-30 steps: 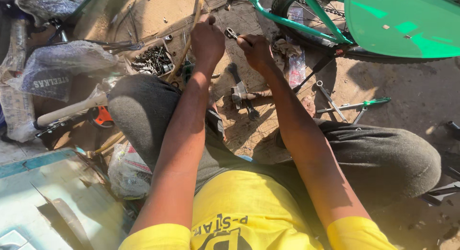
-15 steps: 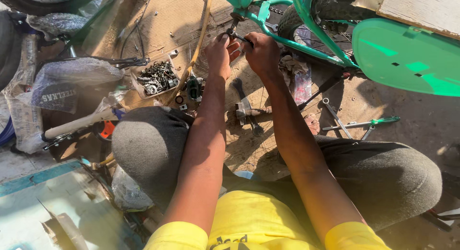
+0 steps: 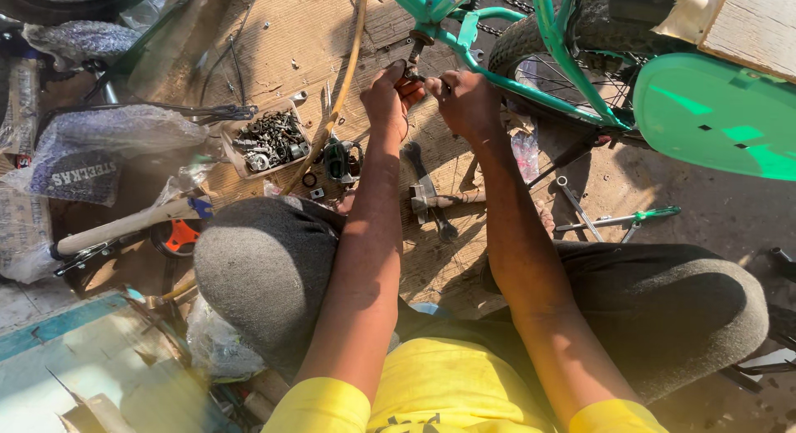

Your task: The person lubricates a small mechanical component with a nozzle-tipped bottle, hammers a part into place, and uses a wrench and a screwdriver to tighten fasteners on a bicycle frame.

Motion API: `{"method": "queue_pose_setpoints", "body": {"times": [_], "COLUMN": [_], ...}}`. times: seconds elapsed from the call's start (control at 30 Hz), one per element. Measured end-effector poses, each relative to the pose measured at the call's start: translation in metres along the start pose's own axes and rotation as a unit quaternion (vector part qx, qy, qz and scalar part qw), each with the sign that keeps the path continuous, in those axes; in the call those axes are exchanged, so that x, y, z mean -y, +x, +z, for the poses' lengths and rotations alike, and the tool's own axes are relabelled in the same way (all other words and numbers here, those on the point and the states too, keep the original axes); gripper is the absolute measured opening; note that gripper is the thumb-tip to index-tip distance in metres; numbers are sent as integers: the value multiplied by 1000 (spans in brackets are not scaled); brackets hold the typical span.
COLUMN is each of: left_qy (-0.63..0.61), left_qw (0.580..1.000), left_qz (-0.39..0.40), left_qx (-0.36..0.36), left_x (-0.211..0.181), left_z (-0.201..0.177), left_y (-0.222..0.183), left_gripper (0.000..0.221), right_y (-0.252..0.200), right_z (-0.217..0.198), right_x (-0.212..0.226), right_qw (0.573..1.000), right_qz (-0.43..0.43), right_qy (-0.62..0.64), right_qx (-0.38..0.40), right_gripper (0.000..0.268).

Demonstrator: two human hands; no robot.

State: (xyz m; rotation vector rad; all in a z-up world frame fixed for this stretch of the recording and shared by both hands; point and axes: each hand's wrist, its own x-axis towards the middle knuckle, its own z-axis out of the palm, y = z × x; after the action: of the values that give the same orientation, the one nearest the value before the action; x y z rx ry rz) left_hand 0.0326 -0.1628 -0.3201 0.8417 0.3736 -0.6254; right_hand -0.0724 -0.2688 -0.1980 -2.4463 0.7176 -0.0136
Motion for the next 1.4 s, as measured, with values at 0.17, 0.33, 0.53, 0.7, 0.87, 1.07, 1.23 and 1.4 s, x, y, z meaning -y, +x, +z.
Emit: {"method": "queue_pose_setpoints", "body": {"times": [0.17,0.33,0.53,0.7,0.87,1.07,1.23,1.4], "left_qy": [-105,-96,-141,-38,-46,-30,83,144], "left_qw": [994,995,986,999,999,999,996,988], "left_qz": [-9,-10,-30,-15,-6,-39,-31,-44], "left_qx": [25,38,78,27,16,-10,16,33], "left_x": [12,8,27,40,30,8,-20,-33], "left_z": [6,16,13,4,17,23,34,35], "left_y": [-6,-17,-13,1,-5,-16,-17,-34], "left_gripper": [27,31,31,26,26,27,29,26], "right_y": [-18,-14,3,37,36,-11,-17,-30], "right_z": [5,13,9,10,-8,-1,7,31], "right_x": [8,18,13,25,24,6,1,-16], "right_qw": [981,951,942,932,954,958,904,907], "right_qz": [-118,-190,-197,-217,-190,-146,-137,-123], "right_qy": [42,-37,-69,-193,-151,87,304,290], "right_qx": [-145,-243,-261,-216,-173,-231,-266,-280], "right_gripper": [18,14,15,8,8,12,15,12]}}
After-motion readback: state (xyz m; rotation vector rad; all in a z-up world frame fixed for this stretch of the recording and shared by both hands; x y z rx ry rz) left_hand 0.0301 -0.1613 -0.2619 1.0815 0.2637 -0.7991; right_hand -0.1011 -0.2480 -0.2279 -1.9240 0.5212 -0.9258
